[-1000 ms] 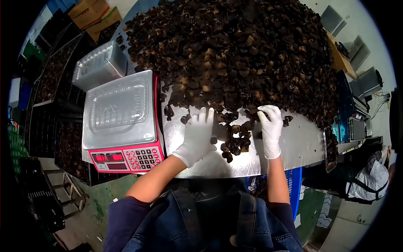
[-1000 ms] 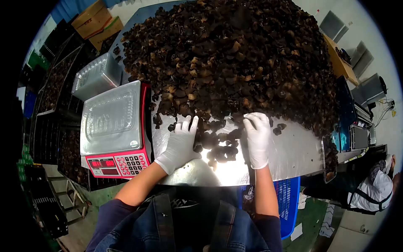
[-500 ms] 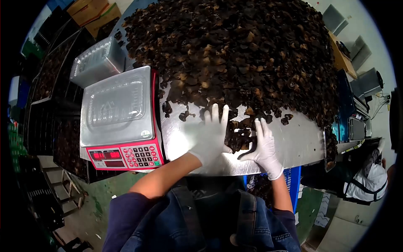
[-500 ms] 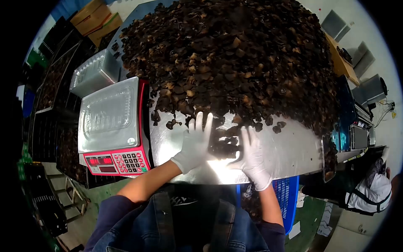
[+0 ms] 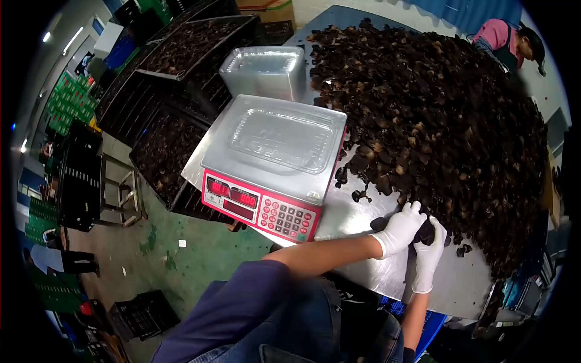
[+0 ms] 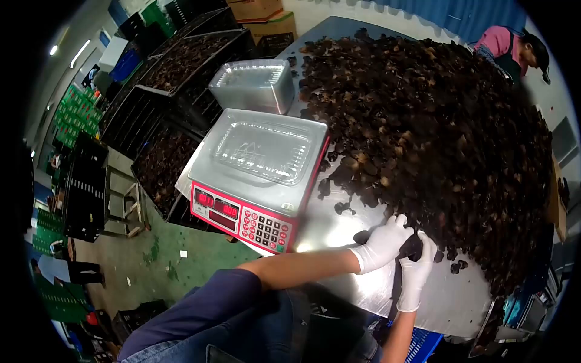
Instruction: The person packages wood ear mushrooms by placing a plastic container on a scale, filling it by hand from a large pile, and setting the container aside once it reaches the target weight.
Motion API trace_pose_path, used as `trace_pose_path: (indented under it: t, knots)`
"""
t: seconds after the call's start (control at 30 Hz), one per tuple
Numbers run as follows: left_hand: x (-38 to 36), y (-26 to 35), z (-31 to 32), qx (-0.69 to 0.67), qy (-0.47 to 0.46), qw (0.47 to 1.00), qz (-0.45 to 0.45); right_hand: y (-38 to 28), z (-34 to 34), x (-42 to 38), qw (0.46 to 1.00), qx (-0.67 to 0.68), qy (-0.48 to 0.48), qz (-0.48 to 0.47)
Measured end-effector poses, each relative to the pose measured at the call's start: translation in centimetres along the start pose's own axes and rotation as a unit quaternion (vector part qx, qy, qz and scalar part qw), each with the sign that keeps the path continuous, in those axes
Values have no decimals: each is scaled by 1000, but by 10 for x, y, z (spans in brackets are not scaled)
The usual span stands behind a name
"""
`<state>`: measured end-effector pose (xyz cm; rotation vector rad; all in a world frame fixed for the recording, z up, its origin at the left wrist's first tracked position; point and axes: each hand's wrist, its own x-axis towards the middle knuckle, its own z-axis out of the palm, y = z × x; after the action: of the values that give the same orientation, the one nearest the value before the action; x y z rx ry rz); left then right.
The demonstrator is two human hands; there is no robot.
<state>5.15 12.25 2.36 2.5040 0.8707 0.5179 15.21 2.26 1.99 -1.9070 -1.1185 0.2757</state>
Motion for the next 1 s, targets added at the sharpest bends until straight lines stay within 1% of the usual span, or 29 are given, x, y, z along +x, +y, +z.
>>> trace_pose_path:
  t: [0.03,0.1,0.17,0.23,0.27,0.3,0.33,0.37,0.4,0.43,0.47,0.5,0.53,0.57,0.63,0.67,0.7,0.73,0.77,0.8,0.83,0.9,0.97,1.0]
  knots:
    - [-1,0,-2,-1,4,1000,-3,-3,2,-1,1000,-1,-3,-4]
    - [-4,3,-13,-24,17,999,18,-13,6,-1,991,119,4,53]
    - [-1,3,-41,0,2,1000,9,-36,9,6,986,149,4,74]
    - [-2,-7,-86,-50,-4,999,-2,-62,19,16,971,226,-5,72]
    - [-4,-13,-109,-43,-5,999,-21,-90,21,23,978,202,-26,33]
    - [-10,-23,-135,-63,29,998,-14,-116,29,30,981,188,-34,20]
    - [-15,-39,-152,-39,127,991,24,-149,37,37,982,182,-55,-19]
    - [-26,-59,-180,-118,221,963,100,-171,46,47,981,157,-75,-89]
    - [-31,-71,-208,-128,124,984,29,-194,64,52,976,183,-89,-80]
    - [-38,-82,-236,-142,98,985,-25,-221,74,58,961,225,-152,-59]
    - [-46,-100,-254,-71,150,986,0,-251,81,64,954,210,-194,-93]
    - [-48,-115,-268,-56,155,984,-63,-255,107,70,958,170,-177,-145]
    - [-52,-132,-278,-41,183,979,-78,-260,129,77,957,134,-180,-185]
    - [-58,-149,-288,5,184,979,-90,-267,143,82,946,138,-228,-186]
    - [-67,-184,-301,62,128,983,-119,-274,173,88,944,33,-272,-181]
    - [-73,-198,-302,64,131,982,-120,-273,180,90,935,-30,-274,-222]
    - [-78,-210,-302,113,86,981,-132,-274,182,90,935,-29,-275,-224]
    - [-81,-219,-301,159,39,976,-143,-273,181,88,935,-51,-253,-244]
    - [-83,-219,-305,157,40,976,-144,-273,179,89,934,-75,-232,-263]
    - [-85,-215,-310,138,45,976,-161,-274,176,92,934,-101,-248,-237]
    - [-88,-212,-313,118,47,976,-179,-275,167,92,939,-89,-247,-223]
    - [-95,-214,-317,90,55,979,-173,-267,156,96,941,-46,-250,-222]
    - [-98,-211,-321,67,85,980,-168,-248,151,99,940,52,-226,-248]
    - [-96,-206,-326,83,72,976,-190,-246,145,100,940,85,-244,-221]
